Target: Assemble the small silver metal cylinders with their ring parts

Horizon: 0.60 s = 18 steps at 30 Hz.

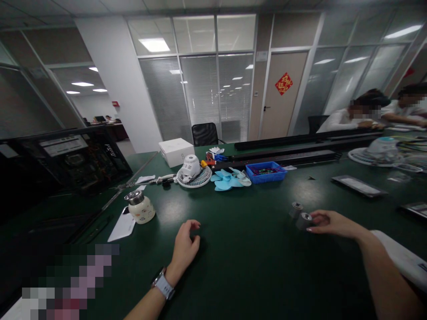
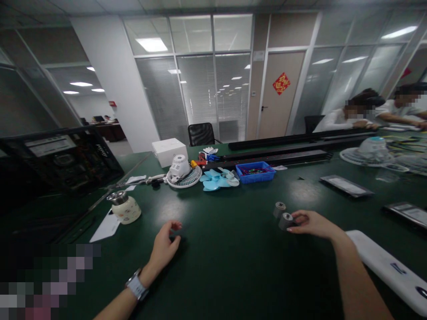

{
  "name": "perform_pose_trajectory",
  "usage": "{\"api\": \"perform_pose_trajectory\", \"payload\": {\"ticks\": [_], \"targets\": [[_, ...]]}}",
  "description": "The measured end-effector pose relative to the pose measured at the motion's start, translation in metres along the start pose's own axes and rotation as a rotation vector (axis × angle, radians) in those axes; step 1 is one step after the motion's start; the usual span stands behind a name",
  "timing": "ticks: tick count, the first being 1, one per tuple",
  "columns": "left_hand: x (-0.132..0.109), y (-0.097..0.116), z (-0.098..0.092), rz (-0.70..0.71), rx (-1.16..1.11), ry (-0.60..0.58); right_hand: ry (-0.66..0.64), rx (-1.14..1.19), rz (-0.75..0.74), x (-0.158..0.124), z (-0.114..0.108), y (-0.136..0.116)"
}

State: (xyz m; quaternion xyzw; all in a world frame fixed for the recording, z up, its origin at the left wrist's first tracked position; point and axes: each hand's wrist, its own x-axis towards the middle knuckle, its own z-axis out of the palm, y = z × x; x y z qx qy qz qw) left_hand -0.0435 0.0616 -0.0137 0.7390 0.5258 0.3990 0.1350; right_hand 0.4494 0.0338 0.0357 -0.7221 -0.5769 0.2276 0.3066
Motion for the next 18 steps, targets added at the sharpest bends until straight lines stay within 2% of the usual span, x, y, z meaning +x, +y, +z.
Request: {"api": "perform_pose_trajectory", "payload": {"ticks": [3,9,12,14,16,18], "targets": [[0.001,0.000,0.000,0.002,0.005,0.008,-0.319,0.235,0.062,0.001,0.013,-0.013],[-0.001,-0.001,0.000,0.014,-0.006,0.011,-0.336,0.303,0.064,-0.007,0.002,-0.025],[-0.001,0.000,0.000,0.026,-0.043,0.011,-0.357,0.395,-0.013,-0.015,0.012,-0.052],[-0.001,0.004,0.000,0.037,-0.091,-0.006,-0.404,0.551,-0.101,-0.022,0.040,-0.084],[-0.001,0.011,-0.001,0.032,-0.162,-0.045,-0.549,0.782,-0.156,-0.030,0.082,-0.120],[-0.002,0.022,-0.002,0.007,-0.254,-0.100,-0.725,0.939,-0.139,-0.037,0.129,-0.150]]}}
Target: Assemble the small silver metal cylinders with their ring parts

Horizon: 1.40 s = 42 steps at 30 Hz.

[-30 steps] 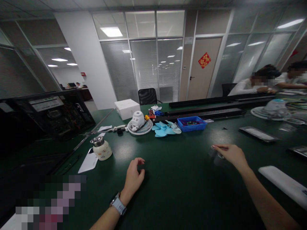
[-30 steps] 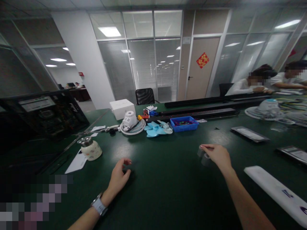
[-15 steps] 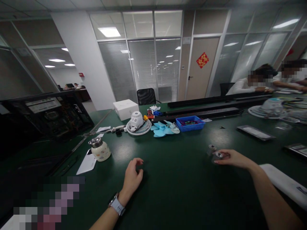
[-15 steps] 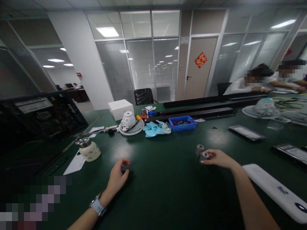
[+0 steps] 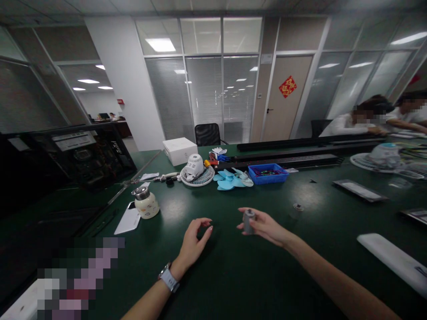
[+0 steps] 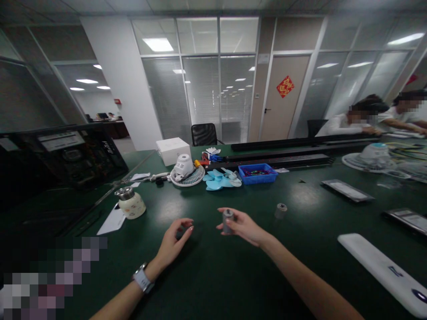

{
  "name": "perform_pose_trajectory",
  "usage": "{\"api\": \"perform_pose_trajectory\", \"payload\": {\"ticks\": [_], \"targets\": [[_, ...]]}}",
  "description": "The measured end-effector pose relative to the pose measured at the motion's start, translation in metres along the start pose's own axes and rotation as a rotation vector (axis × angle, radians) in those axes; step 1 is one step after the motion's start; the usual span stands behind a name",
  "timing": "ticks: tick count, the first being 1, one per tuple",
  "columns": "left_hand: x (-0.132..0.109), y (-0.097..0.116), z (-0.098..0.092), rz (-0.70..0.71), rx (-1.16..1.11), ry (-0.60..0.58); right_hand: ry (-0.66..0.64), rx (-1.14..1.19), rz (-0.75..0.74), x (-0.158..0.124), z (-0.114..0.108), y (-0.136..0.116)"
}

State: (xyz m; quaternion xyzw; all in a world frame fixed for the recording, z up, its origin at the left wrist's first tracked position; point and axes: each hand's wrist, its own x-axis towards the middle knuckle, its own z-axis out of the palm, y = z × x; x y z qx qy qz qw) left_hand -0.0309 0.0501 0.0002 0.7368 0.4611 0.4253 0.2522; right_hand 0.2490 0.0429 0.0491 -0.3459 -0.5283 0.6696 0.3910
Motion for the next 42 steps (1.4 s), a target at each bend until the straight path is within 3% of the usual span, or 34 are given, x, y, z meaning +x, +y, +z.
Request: {"api": "perform_pose_trajectory", "payload": {"ticks": [2,5,11,16,21,24,27,29,33,42], "targets": [[-0.002,0.011,0.002,-0.037,-0.109,-0.054,-0.067,0.103,0.018,0.024,0.032,0.020],[-0.005,0.021,0.006,-0.096,-0.302,-0.131,-0.114,0.151,0.040,0.041,0.056,0.042],[-0.005,0.021,0.010,-0.160,-0.493,-0.200,-0.131,0.106,0.078,0.035,0.061,0.055],[-0.005,0.015,0.013,-0.198,-0.490,-0.108,-0.108,0.079,0.115,0.030,0.062,0.058],[-0.001,0.009,0.005,-0.159,-0.346,0.022,-0.098,-0.033,0.015,0.026,0.057,0.055],[0.004,0.003,-0.006,-0.063,-0.071,0.065,0.044,-0.270,-0.125,0.020,0.044,0.052],[0.006,-0.004,-0.013,0.016,0.197,0.017,0.239,-0.454,-0.195,0.017,0.026,0.050],[0.006,-0.007,-0.012,0.020,0.292,-0.048,0.291,-0.453,-0.198,0.018,0.016,0.051],[0.005,-0.010,-0.007,0.019,0.364,-0.126,0.251,-0.405,-0.188,0.022,0.010,0.055],[0.004,-0.016,-0.005,-0.012,0.381,-0.153,0.187,-0.533,-0.194,0.015,0.018,0.050]]}}
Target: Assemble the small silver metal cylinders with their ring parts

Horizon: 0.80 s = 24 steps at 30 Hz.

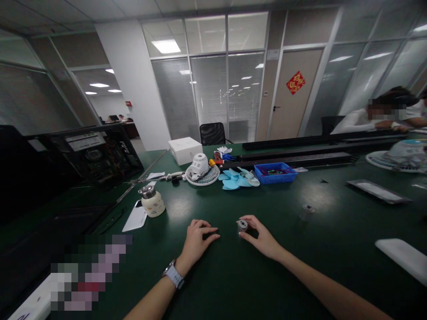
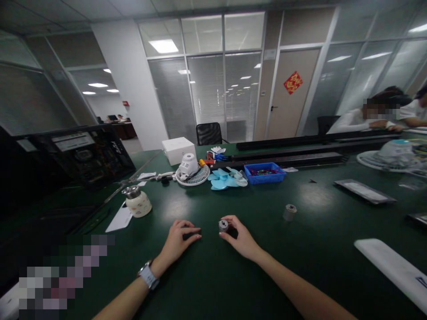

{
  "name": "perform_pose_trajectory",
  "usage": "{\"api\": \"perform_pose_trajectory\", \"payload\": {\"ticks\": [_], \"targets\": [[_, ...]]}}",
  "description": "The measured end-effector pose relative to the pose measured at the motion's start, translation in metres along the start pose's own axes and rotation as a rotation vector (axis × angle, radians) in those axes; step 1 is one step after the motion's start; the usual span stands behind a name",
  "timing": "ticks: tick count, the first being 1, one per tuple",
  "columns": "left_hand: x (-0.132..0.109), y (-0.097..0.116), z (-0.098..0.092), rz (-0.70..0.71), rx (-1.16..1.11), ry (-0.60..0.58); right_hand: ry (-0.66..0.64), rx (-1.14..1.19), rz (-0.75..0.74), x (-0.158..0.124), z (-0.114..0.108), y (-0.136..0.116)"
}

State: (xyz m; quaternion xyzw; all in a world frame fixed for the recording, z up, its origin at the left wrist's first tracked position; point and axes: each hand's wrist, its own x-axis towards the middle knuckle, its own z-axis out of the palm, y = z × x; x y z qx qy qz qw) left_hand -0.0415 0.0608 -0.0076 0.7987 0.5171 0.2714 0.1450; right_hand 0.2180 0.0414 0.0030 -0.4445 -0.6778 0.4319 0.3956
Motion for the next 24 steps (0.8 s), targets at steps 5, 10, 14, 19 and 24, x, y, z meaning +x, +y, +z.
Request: {"api": "perform_pose_trajectory", "payload": {"ticks": [5,10,14,19,24], "targets": [[-0.001,0.001,-0.001,-0.032,-0.086,0.133,0.105,-0.073,0.046,0.001,0.002,-0.004],[-0.001,0.002,-0.002,-0.036,-0.115,0.222,0.179,-0.130,0.042,0.005,0.008,0.001],[0.000,0.001,-0.001,-0.033,-0.116,0.234,0.138,-0.066,0.072,0.008,0.004,0.007],[0.001,0.002,-0.001,-0.030,-0.114,0.242,0.005,0.327,0.152,0.009,-0.008,0.005],[0.001,0.000,0.001,-0.020,-0.130,0.188,-0.057,0.697,0.264,0.009,-0.013,-0.002]]}}
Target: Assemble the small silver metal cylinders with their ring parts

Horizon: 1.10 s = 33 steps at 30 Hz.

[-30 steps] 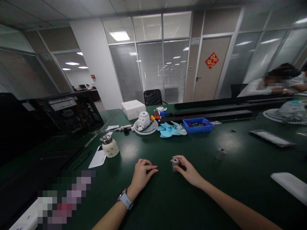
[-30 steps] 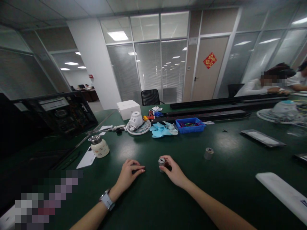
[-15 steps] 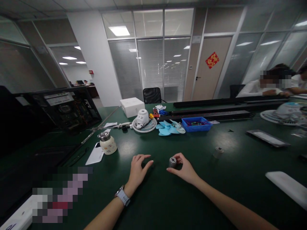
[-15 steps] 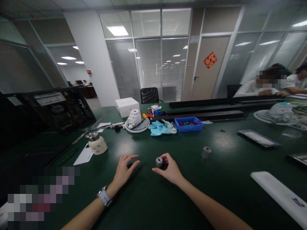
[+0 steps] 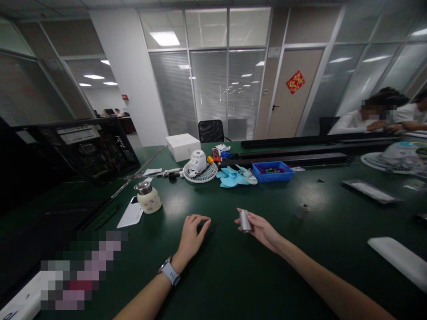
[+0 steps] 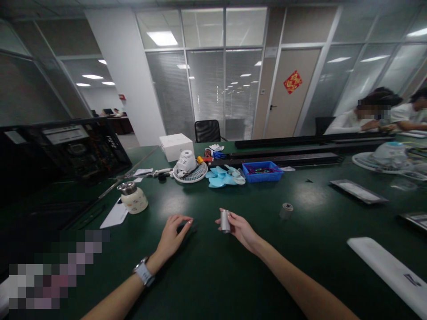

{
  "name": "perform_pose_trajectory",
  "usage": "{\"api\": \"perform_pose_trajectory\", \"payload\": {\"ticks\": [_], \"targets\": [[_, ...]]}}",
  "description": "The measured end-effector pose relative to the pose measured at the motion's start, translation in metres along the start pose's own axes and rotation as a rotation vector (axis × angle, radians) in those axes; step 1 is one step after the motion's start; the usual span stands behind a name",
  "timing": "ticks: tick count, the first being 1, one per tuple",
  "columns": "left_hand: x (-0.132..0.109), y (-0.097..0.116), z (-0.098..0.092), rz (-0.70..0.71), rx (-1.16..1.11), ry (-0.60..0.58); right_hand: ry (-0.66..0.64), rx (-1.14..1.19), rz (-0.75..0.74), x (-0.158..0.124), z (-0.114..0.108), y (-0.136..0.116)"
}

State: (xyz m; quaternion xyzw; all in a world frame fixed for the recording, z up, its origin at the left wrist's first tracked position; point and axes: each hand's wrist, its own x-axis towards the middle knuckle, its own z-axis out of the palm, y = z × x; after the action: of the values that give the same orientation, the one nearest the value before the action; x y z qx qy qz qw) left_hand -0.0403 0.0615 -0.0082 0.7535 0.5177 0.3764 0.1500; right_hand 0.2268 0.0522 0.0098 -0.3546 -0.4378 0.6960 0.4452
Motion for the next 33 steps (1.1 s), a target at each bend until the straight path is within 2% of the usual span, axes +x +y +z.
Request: {"api": "perform_pose_trajectory", "payload": {"ticks": [8,14,17,20,23,26,28,30,33], "targets": [[-0.002,0.005,-0.002,0.034,0.037,-0.120,0.020,0.067,0.048,0.001,-0.001,0.000],[-0.003,0.005,-0.001,0.022,0.034,-0.144,0.006,0.003,0.023,0.005,-0.002,0.006],[-0.003,0.004,-0.001,0.033,0.010,-0.143,0.028,-0.144,-0.030,0.004,0.000,-0.002],[-0.003,0.004,-0.002,0.023,0.007,-0.139,0.064,-0.442,-0.127,-0.010,-0.007,-0.029],[-0.003,0.007,-0.003,0.009,0.007,-0.114,0.156,-0.766,-0.211,-0.041,-0.033,-0.064],[-0.003,0.009,-0.005,-0.017,-0.012,-0.070,0.313,-0.874,-0.150,-0.072,-0.079,-0.087],[-0.002,0.009,-0.005,-0.054,-0.046,-0.032,0.414,-0.894,-0.090,-0.086,-0.110,-0.091],[-0.002,0.008,-0.005,-0.090,-0.073,0.008,0.479,-0.943,-0.049,-0.093,-0.133,-0.092],[-0.001,0.005,-0.004,-0.110,-0.077,0.040,0.476,-1.013,0.019,-0.094,-0.143,-0.092]]}}
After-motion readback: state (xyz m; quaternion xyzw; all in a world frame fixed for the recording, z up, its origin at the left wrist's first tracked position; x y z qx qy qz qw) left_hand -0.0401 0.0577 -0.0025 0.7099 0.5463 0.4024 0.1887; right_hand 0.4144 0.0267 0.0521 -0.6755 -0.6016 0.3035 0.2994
